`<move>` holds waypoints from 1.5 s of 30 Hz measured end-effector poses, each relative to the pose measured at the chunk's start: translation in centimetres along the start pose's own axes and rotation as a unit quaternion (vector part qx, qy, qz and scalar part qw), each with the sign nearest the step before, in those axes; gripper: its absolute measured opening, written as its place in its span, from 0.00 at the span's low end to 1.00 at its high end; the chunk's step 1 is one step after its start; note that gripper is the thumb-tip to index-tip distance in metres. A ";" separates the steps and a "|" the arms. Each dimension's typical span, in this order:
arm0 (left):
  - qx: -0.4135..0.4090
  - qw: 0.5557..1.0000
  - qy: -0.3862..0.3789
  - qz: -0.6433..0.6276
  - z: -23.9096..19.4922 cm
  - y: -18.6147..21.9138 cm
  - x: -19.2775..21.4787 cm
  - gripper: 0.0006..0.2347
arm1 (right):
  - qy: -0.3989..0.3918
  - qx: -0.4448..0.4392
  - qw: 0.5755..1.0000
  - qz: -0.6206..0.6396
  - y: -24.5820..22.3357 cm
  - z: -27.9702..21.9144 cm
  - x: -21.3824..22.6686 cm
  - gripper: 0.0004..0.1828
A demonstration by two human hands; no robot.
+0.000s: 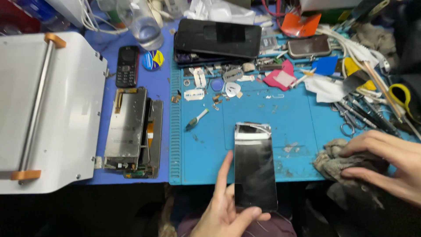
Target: Cleaning and inspecting a smartphone screen assembly during a remanufacturing process.
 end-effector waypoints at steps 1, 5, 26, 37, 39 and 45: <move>-0.045 0.994 0.022 0.100 0.1 0.8 -0.8 0.46 | 0.013 -0.005 1.000 -0.005 -0.2 0.1 -0.1 0.18; -0.072 0.990 0.048 0.108 1.0 1.6 -1.2 0.44 | -0.006 -0.039 0.999 -0.005 0.5 -0.6 -0.4 0.18; 0.011 0.952 0.105 0.286 1.8 2.9 -2.5 0.45 | 0.146 -0.001 0.983 -0.111 -5.5 -1.2 -1.4 0.31; 0.089 0.982 0.156 0.057 3.8 0.3 0.5 0.35 | 0.023 0.130 0.986 -0.100 -6.3 0.2 -8.8 0.29; 0.071 0.982 0.162 0.062 3.8 -0.2 0.1 0.35 | 0.050 0.138 0.984 -0.101 -7.3 0.5 -8.4 0.26; 0.060 0.974 0.186 0.116 3.0 0.0 -1.3 0.48 | 0.041 0.156 0.982 -0.101 -6.9 -0.8 -7.7 0.26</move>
Point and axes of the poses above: each hand's wrist, its own z-axis towards the middle knuckle, its own x-axis out of the back of the hand, y = z × x, the point moved 1 cm from there along z, towards the middle knuckle, and after that the axes turned 3 degrees about -z, right-handed, at the moved point
